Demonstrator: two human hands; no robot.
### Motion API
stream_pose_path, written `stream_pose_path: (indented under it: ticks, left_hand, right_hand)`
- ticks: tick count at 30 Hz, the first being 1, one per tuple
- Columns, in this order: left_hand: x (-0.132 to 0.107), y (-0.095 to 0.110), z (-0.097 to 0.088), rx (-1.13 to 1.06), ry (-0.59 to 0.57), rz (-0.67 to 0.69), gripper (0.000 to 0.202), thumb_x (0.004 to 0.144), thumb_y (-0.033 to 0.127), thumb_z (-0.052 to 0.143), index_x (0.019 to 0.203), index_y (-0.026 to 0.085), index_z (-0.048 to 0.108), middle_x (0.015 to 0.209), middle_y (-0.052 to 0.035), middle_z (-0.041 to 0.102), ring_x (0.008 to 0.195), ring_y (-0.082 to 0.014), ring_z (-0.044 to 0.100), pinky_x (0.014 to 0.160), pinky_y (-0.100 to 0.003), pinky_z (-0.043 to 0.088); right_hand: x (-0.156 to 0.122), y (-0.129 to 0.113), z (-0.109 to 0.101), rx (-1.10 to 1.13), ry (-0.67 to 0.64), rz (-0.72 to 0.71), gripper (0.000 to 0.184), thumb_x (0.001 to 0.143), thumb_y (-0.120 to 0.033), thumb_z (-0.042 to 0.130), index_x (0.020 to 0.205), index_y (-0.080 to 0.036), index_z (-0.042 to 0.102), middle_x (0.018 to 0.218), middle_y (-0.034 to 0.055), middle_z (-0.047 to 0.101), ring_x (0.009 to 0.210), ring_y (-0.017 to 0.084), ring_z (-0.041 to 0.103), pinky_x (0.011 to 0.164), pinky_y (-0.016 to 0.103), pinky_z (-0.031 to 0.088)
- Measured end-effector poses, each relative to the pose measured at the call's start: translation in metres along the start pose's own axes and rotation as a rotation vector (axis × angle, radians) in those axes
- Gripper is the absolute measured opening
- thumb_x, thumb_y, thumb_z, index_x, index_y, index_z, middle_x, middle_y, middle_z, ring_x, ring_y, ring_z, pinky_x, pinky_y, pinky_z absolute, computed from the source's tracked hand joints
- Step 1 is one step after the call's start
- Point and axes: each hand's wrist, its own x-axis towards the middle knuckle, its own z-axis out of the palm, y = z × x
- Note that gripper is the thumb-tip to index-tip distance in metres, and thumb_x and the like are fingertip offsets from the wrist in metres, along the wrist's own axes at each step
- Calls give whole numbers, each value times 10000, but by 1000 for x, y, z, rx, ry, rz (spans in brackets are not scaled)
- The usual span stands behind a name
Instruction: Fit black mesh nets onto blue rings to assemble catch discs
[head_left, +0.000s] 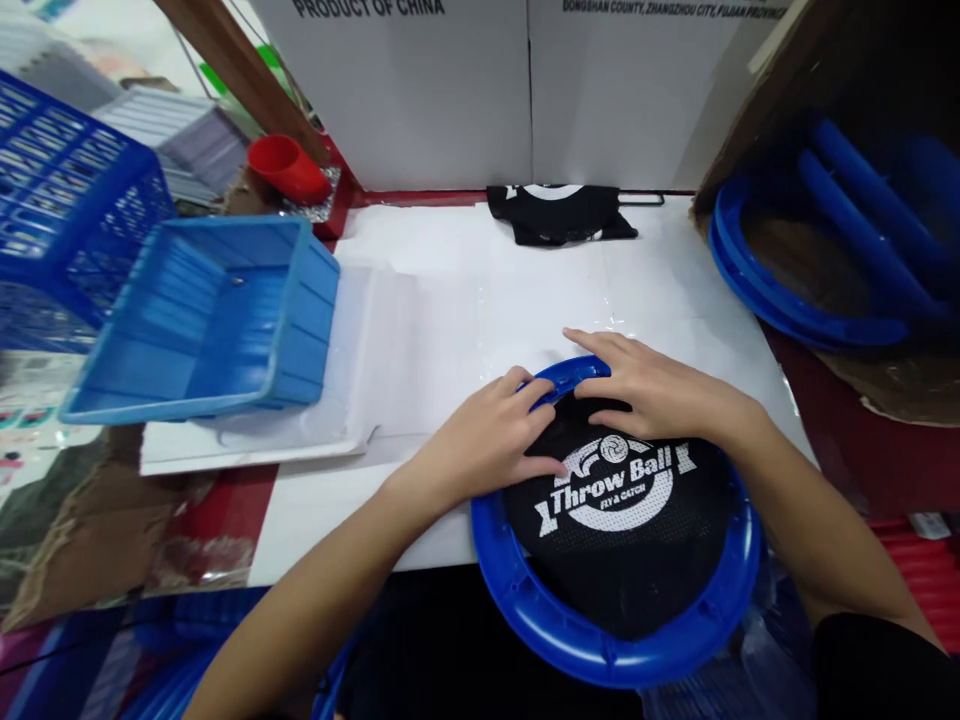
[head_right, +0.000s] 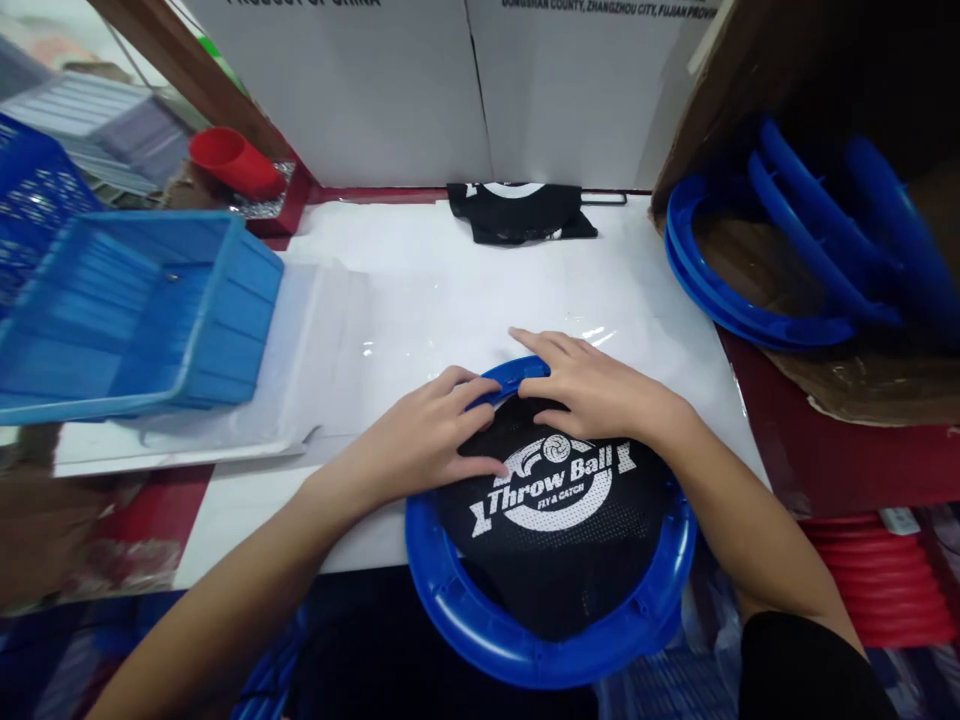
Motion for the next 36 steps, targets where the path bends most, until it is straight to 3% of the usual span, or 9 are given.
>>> stream_pose_path:
  ticks: [4, 8, 11, 14, 20, 25, 30, 33, 36]
  left_hand:
    - [-7, -21, -8, -46, 33, -52, 407, 893, 501, 869, 1071, 163, 728, 1489, -203, 610, 1424, -416, 518, 1170, -622, 496]
    - [-11, -26, -11, -14, 57, -87, 346, 913, 447, 861, 1112, 186, 751, 1559, -189, 565, 1523, -448, 447, 1259, -735, 347]
    - [-9, -23, -11, 7, 20, -42, 490, 857, 562, 881, 1107, 163, 745, 1523, -224, 586, 1442, -443, 537, 1234, -698, 405]
    - [-6, -20, -11, -24, 8, -20, 578, 803, 654, 884, 1081, 165, 750, 1480, -223, 617, 1364, -426, 598, 1202, -664, 455]
    - [-5, -14, -7, -111, -29, -43, 603, 929, 695, 719, 1079, 117, 806, 1593, -268, 526, 1463, -457, 533, 1205, -652, 469]
    - [-10, -17, -7, -228, -55, -48, 467, 930, 579, 798, 1078, 135, 809, 1657, -235, 489, 1517, -437, 500, 1217, -619, 487]
    - [-13, -27, -7, -184, 73, -80, 186, 1030, 321, 722, 969, 154, 777, 1556, -199, 604, 1384, -376, 628, 1112, -547, 578]
    - [-10, -32, -4, -46, 193, -67, 211, 1087, 246, 595, 1009, 150, 767, 1361, -187, 720, 1219, -335, 701, 1003, -506, 609]
    - [-8, -37, -1, -17, 236, -124, 224, 1099, 246, 553, 1046, 160, 753, 1143, -143, 762, 1013, -273, 720, 864, -420, 613]
  right_hand:
    - [1, -1, 6, -38, -27, 76, 487, 962, -328, 789, 1439, -300, 695, 1744, 152, 408, 1537, 434, 472, 1207, 699, 453]
    - [3, -16, 5, -171, -60, 156, 545, 908, -375, 860, 1415, -266, 693, 1624, 191, 521, 1375, 440, 592, 1098, 668, 545]
    - [2, -25, 4, -216, -88, 215, 452, 853, -435, 908, 1214, -216, 746, 1506, 204, 586, 1243, 428, 645, 986, 626, 602]
    - [0, -27, 3, -219, -88, 195, 375, 833, -450, 921, 1041, -189, 750, 1471, 212, 599, 1251, 431, 627, 987, 614, 601]
    - [0, -18, 2, -124, -54, 123, 173, 915, -309, 827, 1022, -186, 770, 1445, 194, 636, 1276, 398, 618, 1026, 590, 585]
    - [0, -9, 2, -8, -36, 125, 22, 935, -215, 753, 952, -213, 766, 1451, 151, 642, 1290, 380, 610, 1034, 576, 575]
    - [-6, -6, -1, -36, -52, 197, 38, 971, -225, 709, 937, -218, 724, 1483, 150, 609, 1328, 388, 592, 1033, 563, 586]
    - [-9, -2, -1, -98, -35, 243, 124, 1023, -300, 662, 958, -209, 714, 1392, 181, 635, 1232, 386, 644, 1007, 586, 594]
    - [-5, 5, 3, -53, 40, 181, 181, 1059, -333, 612, 977, -216, 724, 1414, 174, 628, 1267, 368, 640, 1086, 583, 565]
